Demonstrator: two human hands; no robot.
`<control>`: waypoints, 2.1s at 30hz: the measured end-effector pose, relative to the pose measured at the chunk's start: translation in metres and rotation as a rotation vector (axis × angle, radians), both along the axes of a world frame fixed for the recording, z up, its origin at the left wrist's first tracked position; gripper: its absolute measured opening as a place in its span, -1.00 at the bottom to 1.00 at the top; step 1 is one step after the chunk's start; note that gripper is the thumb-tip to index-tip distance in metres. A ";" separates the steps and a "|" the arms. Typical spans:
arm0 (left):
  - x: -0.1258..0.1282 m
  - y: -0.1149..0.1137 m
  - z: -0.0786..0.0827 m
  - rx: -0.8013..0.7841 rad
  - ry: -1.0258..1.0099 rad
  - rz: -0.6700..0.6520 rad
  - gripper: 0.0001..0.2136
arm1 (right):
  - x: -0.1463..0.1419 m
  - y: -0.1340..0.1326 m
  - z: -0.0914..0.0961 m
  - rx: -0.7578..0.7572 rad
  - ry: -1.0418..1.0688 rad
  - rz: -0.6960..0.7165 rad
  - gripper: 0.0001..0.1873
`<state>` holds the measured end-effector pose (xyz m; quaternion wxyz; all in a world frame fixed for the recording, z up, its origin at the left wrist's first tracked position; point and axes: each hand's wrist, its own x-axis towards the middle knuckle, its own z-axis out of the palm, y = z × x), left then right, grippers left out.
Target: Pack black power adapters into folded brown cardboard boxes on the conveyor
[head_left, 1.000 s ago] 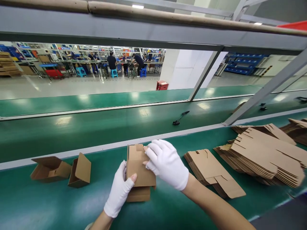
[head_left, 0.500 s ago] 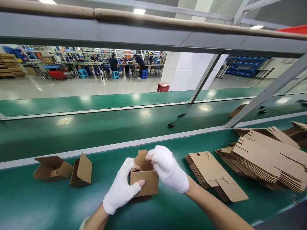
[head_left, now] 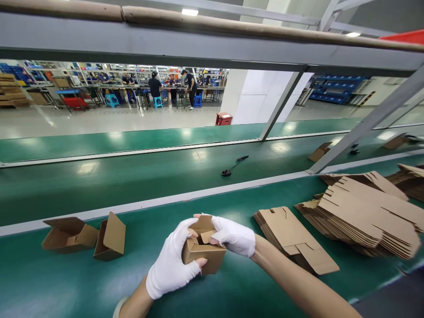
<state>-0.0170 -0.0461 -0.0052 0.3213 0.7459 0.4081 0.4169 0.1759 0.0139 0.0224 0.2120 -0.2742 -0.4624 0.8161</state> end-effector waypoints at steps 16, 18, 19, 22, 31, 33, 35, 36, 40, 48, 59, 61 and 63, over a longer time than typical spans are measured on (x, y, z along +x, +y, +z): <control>0.003 0.000 0.000 0.125 -0.029 -0.087 -0.67 | -0.016 0.013 0.062 0.816 -0.896 0.439 -0.82; 0.001 0.005 0.000 0.149 -0.049 -0.017 -0.62 | -0.012 0.013 0.060 0.823 -0.810 0.230 -0.81; 0.000 0.009 0.000 0.172 -0.072 0.063 -0.60 | -0.008 0.013 0.056 0.786 -0.718 0.054 -0.78; -0.001 0.023 0.001 0.229 -0.174 0.436 -0.55 | 0.002 0.008 0.036 0.517 -0.448 -0.364 -0.66; 0.030 0.080 -0.038 0.072 0.035 0.171 -0.25 | 0.026 0.011 -0.001 0.512 -0.622 -0.576 -0.71; 0.030 0.113 -0.049 -0.040 0.174 0.277 -0.31 | 0.043 0.025 0.003 0.733 -1.077 -0.403 -0.80; 0.029 0.151 -0.057 -0.133 0.270 0.386 -0.39 | 0.055 0.035 0.002 0.901 -1.394 -0.203 -0.83; 0.030 0.170 -0.060 -0.162 0.290 0.418 -0.41 | 0.059 0.039 0.000 0.950 -1.495 -0.123 -0.82; 0.041 0.232 -0.068 -0.209 0.272 0.469 -0.47 | 0.063 0.042 -0.013 1.061 -1.671 -0.042 -0.78; 0.034 0.259 -0.078 -0.207 0.005 0.482 -0.76 | 0.049 0.020 -0.011 1.216 -1.254 -0.337 -0.75; 0.015 0.201 0.028 -0.014 -0.837 0.168 -0.66 | -0.022 0.056 -0.016 0.954 -0.886 -0.478 -0.40; 0.019 0.179 0.054 -0.064 -1.056 0.028 -0.70 | -0.042 0.057 -0.015 0.888 -0.805 -0.419 -0.23; 0.022 0.157 0.073 -0.112 -1.166 -0.044 -0.73 | -0.061 0.052 -0.015 0.802 -0.712 -0.322 -0.21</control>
